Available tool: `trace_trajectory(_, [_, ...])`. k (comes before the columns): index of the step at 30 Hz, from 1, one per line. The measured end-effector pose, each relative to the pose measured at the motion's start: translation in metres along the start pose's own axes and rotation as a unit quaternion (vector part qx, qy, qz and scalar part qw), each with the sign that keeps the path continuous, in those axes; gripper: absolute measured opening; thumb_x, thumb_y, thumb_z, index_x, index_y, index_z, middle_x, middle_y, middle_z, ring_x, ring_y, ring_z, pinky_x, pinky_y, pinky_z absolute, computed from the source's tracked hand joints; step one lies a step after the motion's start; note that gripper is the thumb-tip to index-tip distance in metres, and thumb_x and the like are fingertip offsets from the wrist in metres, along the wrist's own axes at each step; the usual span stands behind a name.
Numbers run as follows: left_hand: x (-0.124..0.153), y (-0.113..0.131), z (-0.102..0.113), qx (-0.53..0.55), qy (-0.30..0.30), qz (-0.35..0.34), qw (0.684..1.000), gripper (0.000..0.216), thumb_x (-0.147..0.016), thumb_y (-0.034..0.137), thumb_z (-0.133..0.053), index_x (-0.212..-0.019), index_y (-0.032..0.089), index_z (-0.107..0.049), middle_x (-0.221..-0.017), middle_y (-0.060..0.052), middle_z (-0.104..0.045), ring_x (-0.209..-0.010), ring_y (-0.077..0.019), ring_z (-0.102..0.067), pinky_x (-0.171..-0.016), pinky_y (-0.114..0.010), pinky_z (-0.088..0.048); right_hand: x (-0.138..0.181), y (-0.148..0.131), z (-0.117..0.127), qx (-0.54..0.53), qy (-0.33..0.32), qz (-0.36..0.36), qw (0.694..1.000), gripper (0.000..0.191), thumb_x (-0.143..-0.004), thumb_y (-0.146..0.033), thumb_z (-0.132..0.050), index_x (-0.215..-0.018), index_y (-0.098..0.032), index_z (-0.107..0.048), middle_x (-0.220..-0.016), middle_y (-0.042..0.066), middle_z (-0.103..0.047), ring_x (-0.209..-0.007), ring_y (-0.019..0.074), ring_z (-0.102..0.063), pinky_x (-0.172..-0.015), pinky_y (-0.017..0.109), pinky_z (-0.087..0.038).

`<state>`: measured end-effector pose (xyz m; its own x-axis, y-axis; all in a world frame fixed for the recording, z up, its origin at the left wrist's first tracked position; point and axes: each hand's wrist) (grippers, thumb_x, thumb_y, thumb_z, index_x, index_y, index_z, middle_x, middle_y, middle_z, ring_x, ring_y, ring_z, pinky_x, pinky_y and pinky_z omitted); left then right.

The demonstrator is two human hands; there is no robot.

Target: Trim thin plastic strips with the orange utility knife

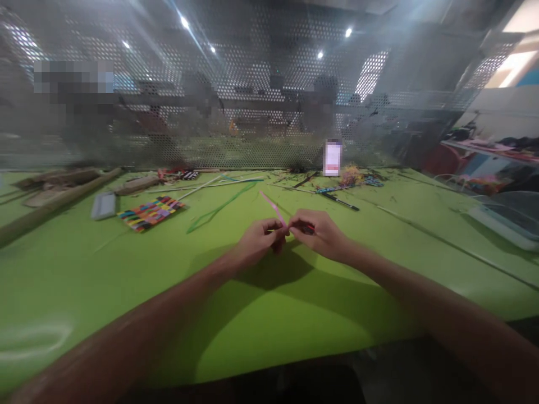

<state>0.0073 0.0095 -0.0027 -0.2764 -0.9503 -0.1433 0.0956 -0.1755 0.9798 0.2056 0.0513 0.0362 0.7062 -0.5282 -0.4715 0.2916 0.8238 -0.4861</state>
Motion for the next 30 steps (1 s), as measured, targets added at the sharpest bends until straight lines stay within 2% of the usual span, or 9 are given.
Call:
trace_trajectory(13, [0.003, 0.007, -0.003, -0.047, -0.001, 0.002, 0.999, 0.034, -0.093, 0.046, -0.060, -0.077, 0.016, -0.060, -0.062, 0.001, -0.059, -0.055, -0.0114, -0.053, -0.059, -0.027, -0.039, 0.000, 0.000, 0.001, 0.034, -0.022, 0.010, 0.999, 0.012, -0.090, -0.018, -0.057, -0.083, -0.013, -0.065, -0.074, 0.002, -0.061, -0.063, 0.0091, -0.047, -0.062, 0.022, -0.035])
trace_trajectory(24, [0.004, 0.010, -0.003, -0.038, -0.005, 0.003, 0.999, 0.035, -0.090, 0.048, -0.060, -0.075, 0.017, -0.059, -0.064, 0.001, -0.058, -0.056, -0.0120, -0.052, -0.059, -0.026, -0.039, 0.001, 0.001, 0.002, 0.037, -0.050, -0.018, 0.998, 0.010, -0.091, -0.018, -0.058, -0.085, -0.012, -0.063, -0.076, 0.004, -0.062, -0.064, 0.0103, -0.050, -0.062, 0.022, -0.036])
trace_trajectory(30, [0.006, 0.014, -0.002, -0.050, -0.012, 0.018, 0.999, 0.031, -0.091, 0.044, -0.061, -0.077, 0.016, -0.062, -0.063, 0.000, -0.060, -0.058, -0.0121, -0.053, -0.062, -0.027, -0.041, 0.003, 0.002, -0.001, 0.112, -0.059, 0.016, 0.992, 0.008, -0.087, -0.018, -0.063, -0.083, -0.013, -0.059, -0.079, 0.004, -0.061, -0.067, 0.0113, -0.046, -0.064, 0.023, -0.032])
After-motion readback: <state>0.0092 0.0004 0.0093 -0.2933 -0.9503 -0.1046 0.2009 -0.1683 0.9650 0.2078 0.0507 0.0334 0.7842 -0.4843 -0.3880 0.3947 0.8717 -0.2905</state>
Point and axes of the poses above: each hand's wrist, its own x-axis away from the middle knuckle, its own z-axis out of the back of the hand, y = z × x
